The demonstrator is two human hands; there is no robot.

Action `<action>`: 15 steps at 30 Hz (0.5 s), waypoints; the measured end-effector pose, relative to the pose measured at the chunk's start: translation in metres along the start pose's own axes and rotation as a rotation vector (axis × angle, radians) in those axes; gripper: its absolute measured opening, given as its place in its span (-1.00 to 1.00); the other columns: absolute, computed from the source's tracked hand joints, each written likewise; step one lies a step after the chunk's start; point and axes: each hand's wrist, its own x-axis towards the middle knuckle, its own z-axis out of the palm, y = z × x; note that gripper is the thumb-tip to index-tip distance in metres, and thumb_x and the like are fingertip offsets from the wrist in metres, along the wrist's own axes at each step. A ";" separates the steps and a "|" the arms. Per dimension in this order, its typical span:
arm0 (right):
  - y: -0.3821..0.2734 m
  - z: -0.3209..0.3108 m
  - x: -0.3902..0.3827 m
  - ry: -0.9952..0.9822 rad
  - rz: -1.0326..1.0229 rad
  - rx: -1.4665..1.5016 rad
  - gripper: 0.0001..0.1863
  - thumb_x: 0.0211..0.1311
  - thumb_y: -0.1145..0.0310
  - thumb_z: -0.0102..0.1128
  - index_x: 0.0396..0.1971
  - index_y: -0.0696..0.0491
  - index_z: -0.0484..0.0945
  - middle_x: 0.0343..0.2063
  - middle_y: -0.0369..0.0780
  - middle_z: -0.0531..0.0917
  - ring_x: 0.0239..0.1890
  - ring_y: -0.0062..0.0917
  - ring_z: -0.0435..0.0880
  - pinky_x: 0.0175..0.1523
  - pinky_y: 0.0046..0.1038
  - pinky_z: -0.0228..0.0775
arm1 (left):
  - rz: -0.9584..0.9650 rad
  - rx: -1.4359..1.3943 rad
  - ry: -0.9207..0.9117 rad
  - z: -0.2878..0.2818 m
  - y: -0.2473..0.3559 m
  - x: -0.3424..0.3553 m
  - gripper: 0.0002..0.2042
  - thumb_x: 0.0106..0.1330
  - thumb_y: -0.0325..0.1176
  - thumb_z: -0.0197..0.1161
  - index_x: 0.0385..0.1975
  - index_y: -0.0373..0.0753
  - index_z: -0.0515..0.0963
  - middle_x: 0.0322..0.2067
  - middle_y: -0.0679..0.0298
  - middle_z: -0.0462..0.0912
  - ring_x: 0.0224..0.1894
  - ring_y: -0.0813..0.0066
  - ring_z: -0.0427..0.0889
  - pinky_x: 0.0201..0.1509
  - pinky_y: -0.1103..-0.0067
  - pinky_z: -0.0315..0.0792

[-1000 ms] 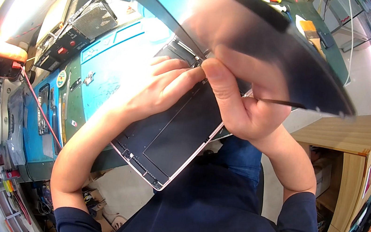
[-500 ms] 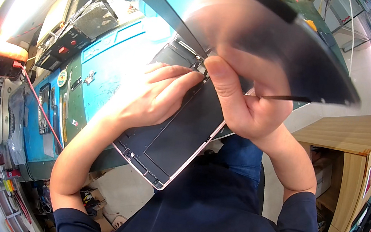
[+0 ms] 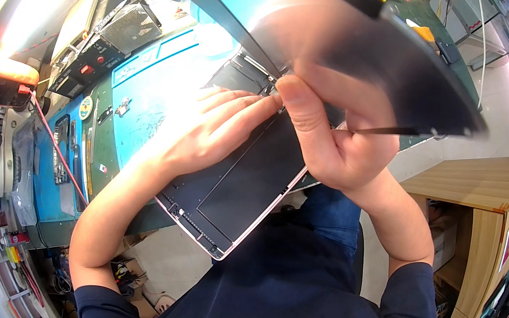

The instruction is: The person opens a tablet, removes the back cover, and manipulates internal components including the battery and ribbon cables. They repeatedly open and close the device, test the screen, and reseat connectors before closing the back cover.

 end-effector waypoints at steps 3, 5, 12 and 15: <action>0.000 -0.001 0.001 -0.006 0.001 0.001 -0.55 0.02 0.61 0.29 -0.01 0.07 0.66 -0.43 -0.27 0.70 -0.52 -0.52 0.63 -0.40 -0.54 0.48 | 0.024 -0.006 0.023 0.003 -0.005 0.001 -0.55 0.16 -0.45 0.23 0.11 -0.34 0.55 -0.19 0.12 0.70 -0.16 0.18 0.70 -0.07 0.39 0.57; 0.001 -0.001 0.001 -0.013 0.003 -0.002 -0.55 0.01 0.62 0.28 -0.01 0.07 0.66 -0.43 -0.27 0.70 -0.52 -0.51 0.63 -0.40 -0.54 0.48 | 0.008 -0.049 0.013 0.004 -0.006 0.002 -0.56 0.19 -0.42 0.21 0.11 -0.35 0.55 -0.20 0.12 0.68 -0.17 0.18 0.69 -0.08 0.40 0.57; 0.001 -0.001 0.001 -0.019 0.020 0.019 -0.56 0.02 0.60 0.30 -0.02 0.06 0.67 -0.43 -0.28 0.70 -0.52 -0.51 0.63 -0.40 -0.54 0.49 | 0.035 0.024 -0.007 0.005 -0.008 0.007 -0.54 0.16 -0.43 0.23 0.13 -0.28 0.56 -0.25 0.18 0.67 -0.17 0.22 0.68 -0.08 0.42 0.57; -0.009 -0.007 0.003 -0.097 0.082 0.009 -0.74 0.15 0.60 0.39 -0.13 0.18 0.66 -0.33 -0.20 0.71 -0.37 -0.51 0.65 -0.23 -0.54 0.48 | 0.047 0.086 -0.009 0.007 -0.009 0.007 -0.55 0.17 -0.43 0.23 0.13 -0.23 0.56 -0.25 0.21 0.68 -0.17 0.24 0.68 -0.07 0.42 0.57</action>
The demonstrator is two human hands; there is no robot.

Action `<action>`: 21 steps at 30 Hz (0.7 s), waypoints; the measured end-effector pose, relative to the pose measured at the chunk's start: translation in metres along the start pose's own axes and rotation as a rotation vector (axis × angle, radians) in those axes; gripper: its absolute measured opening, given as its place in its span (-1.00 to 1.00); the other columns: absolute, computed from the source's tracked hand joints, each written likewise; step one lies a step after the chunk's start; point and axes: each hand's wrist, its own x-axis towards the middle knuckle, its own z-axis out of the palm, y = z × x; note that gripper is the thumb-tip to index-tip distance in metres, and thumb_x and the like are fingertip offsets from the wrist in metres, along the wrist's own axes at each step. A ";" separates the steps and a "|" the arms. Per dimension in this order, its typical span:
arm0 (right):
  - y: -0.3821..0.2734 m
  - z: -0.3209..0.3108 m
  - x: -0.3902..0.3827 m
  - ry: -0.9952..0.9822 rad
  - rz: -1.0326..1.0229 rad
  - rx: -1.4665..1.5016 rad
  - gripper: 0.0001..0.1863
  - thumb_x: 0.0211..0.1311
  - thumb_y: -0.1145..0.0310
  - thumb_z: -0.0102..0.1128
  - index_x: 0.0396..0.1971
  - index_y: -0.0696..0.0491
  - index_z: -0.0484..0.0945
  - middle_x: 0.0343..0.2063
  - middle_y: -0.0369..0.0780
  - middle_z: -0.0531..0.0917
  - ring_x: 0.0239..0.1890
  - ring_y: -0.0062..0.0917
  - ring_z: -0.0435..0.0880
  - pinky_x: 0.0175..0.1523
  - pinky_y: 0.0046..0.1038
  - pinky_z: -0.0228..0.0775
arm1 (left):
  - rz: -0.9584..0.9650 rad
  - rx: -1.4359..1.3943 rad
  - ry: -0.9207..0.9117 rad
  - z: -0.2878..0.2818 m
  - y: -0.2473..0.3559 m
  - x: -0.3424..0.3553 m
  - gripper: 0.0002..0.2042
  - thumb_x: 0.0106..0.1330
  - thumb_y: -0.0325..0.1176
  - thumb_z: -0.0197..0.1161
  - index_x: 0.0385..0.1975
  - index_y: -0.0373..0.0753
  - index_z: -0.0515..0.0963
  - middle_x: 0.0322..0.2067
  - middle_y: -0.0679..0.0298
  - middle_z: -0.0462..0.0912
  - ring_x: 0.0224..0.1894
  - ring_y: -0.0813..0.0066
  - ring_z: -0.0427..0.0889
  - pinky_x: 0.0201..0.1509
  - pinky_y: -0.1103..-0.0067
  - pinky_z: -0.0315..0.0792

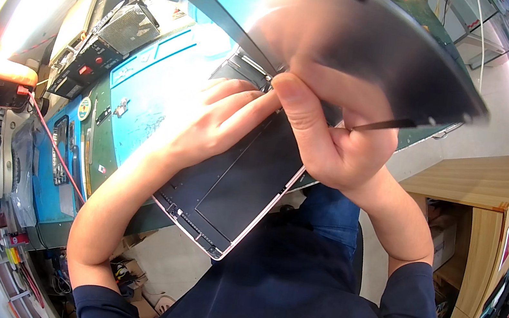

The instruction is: The person opens a tablet, removes the back cover, and manipulates internal components including the battery and ribbon cables. They repeatedly open and close the device, test the screen, and reseat connectors before closing the back cover.

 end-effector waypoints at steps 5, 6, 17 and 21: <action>-0.004 -0.003 0.000 -0.044 0.031 -0.010 -0.79 0.20 0.61 0.43 -0.18 0.25 0.64 -0.26 -0.15 0.72 -0.29 -0.51 0.67 -0.13 -0.55 0.49 | -0.064 -0.059 -0.062 -0.004 0.001 0.003 -0.57 0.17 -0.43 0.22 0.11 -0.23 0.57 -0.29 0.25 0.68 -0.18 0.26 0.68 -0.07 0.42 0.56; -0.003 -0.002 0.000 -0.038 0.025 -0.012 -0.79 0.20 0.61 0.43 -0.17 0.25 0.64 -0.26 -0.15 0.72 -0.28 -0.51 0.67 -0.13 -0.55 0.49 | -0.076 -0.057 -0.069 -0.005 0.002 0.004 -0.57 0.17 -0.43 0.22 0.11 -0.24 0.57 -0.29 0.24 0.68 -0.18 0.27 0.68 -0.08 0.42 0.56; -0.001 -0.003 -0.004 -0.035 0.034 0.000 -0.74 0.18 0.63 0.44 -0.13 0.27 0.64 -0.23 -0.14 0.72 -0.25 -0.51 0.69 -0.10 -0.55 0.51 | -0.073 -0.089 -0.038 -0.001 0.002 -0.003 -0.61 0.23 -0.45 0.26 0.10 -0.30 0.56 -0.25 0.17 0.71 -0.20 0.21 0.69 -0.10 0.39 0.56; -0.001 -0.004 -0.002 -0.048 0.024 -0.018 -0.73 0.18 0.63 0.45 -0.12 0.26 0.64 -0.22 -0.14 0.72 -0.24 -0.51 0.69 -0.09 -0.55 0.52 | -0.085 -0.121 -0.041 -0.004 0.004 -0.006 -0.59 0.17 -0.52 0.32 0.07 -0.30 0.58 -0.24 0.15 0.70 -0.23 0.20 0.69 -0.13 0.38 0.57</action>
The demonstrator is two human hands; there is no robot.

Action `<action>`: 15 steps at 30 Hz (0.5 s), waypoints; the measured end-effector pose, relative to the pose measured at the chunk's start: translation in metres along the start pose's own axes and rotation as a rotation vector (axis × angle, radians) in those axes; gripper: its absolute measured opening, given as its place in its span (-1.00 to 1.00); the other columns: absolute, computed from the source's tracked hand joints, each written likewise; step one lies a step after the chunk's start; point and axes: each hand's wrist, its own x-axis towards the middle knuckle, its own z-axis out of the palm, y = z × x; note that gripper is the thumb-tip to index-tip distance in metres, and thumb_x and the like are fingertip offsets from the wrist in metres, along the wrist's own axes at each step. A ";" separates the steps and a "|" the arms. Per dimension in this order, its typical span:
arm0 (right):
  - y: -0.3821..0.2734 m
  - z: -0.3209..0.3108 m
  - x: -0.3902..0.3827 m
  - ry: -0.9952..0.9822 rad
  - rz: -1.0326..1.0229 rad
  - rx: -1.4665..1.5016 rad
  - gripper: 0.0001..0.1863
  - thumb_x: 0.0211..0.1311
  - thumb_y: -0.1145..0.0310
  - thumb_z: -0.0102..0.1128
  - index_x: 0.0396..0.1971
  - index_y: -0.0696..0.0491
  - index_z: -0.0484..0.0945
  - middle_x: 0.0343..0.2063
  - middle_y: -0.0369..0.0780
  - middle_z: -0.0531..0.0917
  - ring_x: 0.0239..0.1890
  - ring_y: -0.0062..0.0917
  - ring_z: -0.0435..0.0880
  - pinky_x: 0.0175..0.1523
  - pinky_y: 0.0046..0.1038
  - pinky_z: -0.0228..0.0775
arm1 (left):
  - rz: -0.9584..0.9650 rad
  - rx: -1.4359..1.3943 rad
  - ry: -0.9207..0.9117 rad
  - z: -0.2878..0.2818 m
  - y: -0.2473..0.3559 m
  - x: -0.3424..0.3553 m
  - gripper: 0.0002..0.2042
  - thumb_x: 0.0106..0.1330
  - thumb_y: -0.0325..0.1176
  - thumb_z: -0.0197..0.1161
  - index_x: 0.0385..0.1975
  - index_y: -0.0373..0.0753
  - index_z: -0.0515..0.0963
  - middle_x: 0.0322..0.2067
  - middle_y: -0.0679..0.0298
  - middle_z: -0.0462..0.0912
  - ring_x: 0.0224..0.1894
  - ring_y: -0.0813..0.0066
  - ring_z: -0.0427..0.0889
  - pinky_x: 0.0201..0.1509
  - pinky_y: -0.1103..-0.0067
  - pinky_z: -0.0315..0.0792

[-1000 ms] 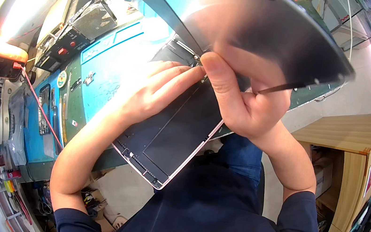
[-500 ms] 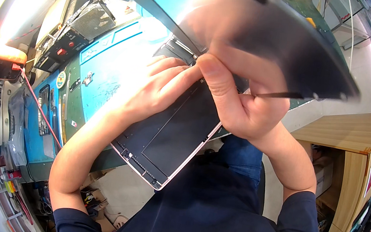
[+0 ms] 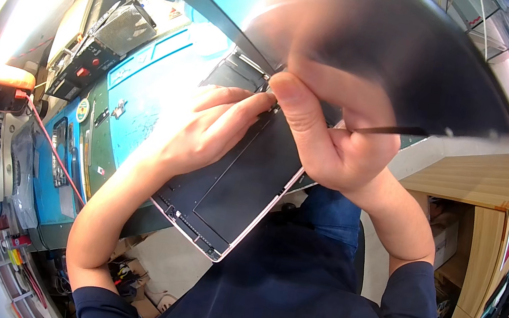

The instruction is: The person opens a tablet, removes the back cover, and manipulates internal components including the battery and ribbon cables. They repeatedly open and close the device, test the screen, and reseat connectors before closing the back cover.

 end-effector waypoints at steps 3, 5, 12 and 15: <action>0.000 0.002 -0.001 0.013 0.001 0.005 -0.74 0.18 0.63 0.45 -0.13 0.26 0.64 -0.22 -0.14 0.72 -0.24 -0.51 0.69 -0.09 -0.55 0.52 | -0.013 0.001 -0.002 0.000 0.001 0.000 -0.59 0.14 -0.54 0.34 0.06 -0.30 0.60 -0.24 0.15 0.70 -0.24 0.20 0.70 -0.14 0.38 0.57; 0.000 0.001 0.000 0.024 -0.007 0.005 -0.74 0.18 0.63 0.45 -0.14 0.26 0.64 -0.23 -0.15 0.72 -0.24 -0.51 0.69 -0.10 -0.55 0.51 | -0.015 0.000 -0.004 -0.001 0.001 0.000 -0.59 0.14 -0.54 0.33 0.06 -0.30 0.59 -0.25 0.14 0.70 -0.23 0.20 0.70 -0.14 0.39 0.58; 0.001 0.000 0.002 0.007 -0.027 0.000 -0.74 0.18 0.64 0.44 -0.14 0.26 0.63 -0.23 -0.15 0.72 -0.27 -0.51 0.68 -0.13 -0.55 0.52 | 0.013 0.000 0.012 0.001 0.000 0.000 -0.56 0.14 -0.54 0.34 0.08 -0.31 0.58 -0.24 0.15 0.70 -0.24 0.22 0.70 -0.15 0.40 0.58; 0.000 0.000 0.002 0.008 -0.031 0.000 -0.74 0.18 0.64 0.44 -0.14 0.25 0.63 -0.23 -0.15 0.72 -0.28 -0.52 0.68 -0.13 -0.55 0.51 | 0.003 0.000 0.015 0.001 0.001 0.000 -0.56 0.14 -0.54 0.35 0.08 -0.30 0.58 -0.24 0.15 0.69 -0.24 0.23 0.70 -0.15 0.40 0.58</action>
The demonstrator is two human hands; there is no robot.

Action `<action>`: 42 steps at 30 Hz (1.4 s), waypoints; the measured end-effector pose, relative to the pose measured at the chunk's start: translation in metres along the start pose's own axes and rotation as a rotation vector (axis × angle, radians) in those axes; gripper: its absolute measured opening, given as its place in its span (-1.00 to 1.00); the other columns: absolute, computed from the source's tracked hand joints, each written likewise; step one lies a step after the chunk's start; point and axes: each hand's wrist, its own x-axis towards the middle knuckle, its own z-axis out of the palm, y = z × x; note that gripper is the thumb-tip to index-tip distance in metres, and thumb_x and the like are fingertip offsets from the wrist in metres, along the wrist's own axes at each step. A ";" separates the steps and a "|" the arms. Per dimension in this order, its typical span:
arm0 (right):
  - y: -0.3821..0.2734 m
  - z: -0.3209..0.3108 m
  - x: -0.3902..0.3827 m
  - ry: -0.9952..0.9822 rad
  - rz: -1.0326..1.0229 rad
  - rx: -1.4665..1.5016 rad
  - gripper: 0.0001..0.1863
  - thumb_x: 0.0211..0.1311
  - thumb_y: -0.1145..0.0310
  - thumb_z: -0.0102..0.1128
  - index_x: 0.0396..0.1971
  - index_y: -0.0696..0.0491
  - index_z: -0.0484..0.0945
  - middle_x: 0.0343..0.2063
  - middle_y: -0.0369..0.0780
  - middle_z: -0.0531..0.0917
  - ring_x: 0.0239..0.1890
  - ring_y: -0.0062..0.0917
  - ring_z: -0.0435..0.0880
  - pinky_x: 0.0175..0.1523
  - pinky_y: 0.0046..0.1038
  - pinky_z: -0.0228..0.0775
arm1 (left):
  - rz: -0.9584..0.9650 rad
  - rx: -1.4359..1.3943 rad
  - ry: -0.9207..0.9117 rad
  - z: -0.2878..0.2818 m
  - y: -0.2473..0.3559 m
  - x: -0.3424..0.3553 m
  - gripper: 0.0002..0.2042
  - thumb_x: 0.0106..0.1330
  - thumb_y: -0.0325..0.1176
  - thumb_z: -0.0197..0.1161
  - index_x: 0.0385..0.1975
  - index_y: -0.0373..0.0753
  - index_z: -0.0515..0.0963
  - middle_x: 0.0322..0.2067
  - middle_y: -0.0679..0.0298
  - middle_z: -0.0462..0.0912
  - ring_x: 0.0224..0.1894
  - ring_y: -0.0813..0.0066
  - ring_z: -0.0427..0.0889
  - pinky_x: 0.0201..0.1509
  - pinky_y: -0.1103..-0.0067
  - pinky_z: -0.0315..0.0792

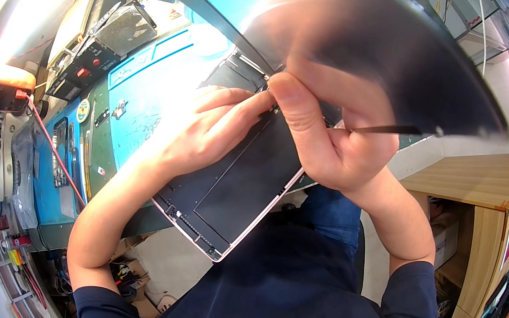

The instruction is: The person opens a tablet, removes the back cover, and manipulates internal components including the battery and ribbon cables. They repeatedly open and close the device, test the screen, and reseat connectors before closing the back cover.

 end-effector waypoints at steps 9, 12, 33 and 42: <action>0.001 0.000 0.001 -0.015 0.009 0.008 -0.75 0.18 0.64 0.43 -0.14 0.24 0.63 -0.24 -0.16 0.71 -0.28 -0.51 0.67 -0.14 -0.55 0.51 | -0.003 -0.011 0.016 0.003 -0.002 -0.003 -0.55 0.14 -0.53 0.36 0.10 -0.31 0.57 -0.27 0.18 0.69 -0.25 0.25 0.70 -0.16 0.41 0.57; 0.000 0.000 0.001 -0.016 0.015 0.010 -0.75 0.18 0.65 0.43 -0.15 0.24 0.63 -0.25 -0.15 0.71 -0.29 -0.51 0.67 -0.14 -0.55 0.50 | 0.013 -0.016 0.015 0.003 -0.003 -0.002 -0.54 0.13 -0.54 0.36 0.10 -0.31 0.57 -0.27 0.18 0.69 -0.26 0.26 0.70 -0.16 0.42 0.56; 0.001 0.000 0.000 -0.010 0.026 0.011 -0.77 0.19 0.63 0.43 -0.15 0.25 0.64 -0.25 -0.15 0.71 -0.28 -0.50 0.67 -0.14 -0.55 0.50 | 0.045 0.047 -0.008 0.000 0.001 0.002 -0.48 0.12 -0.52 0.31 0.17 -0.32 0.54 -0.29 0.22 0.68 -0.23 0.29 0.69 -0.10 0.44 0.54; 0.000 0.000 0.000 -0.013 0.032 0.016 -0.77 0.20 0.62 0.43 -0.14 0.25 0.64 -0.25 -0.15 0.72 -0.28 -0.52 0.68 -0.13 -0.56 0.51 | 0.005 0.024 0.019 0.003 0.000 -0.003 -0.50 0.14 -0.53 0.33 0.16 -0.29 0.54 -0.27 0.22 0.69 -0.25 0.28 0.69 -0.13 0.42 0.56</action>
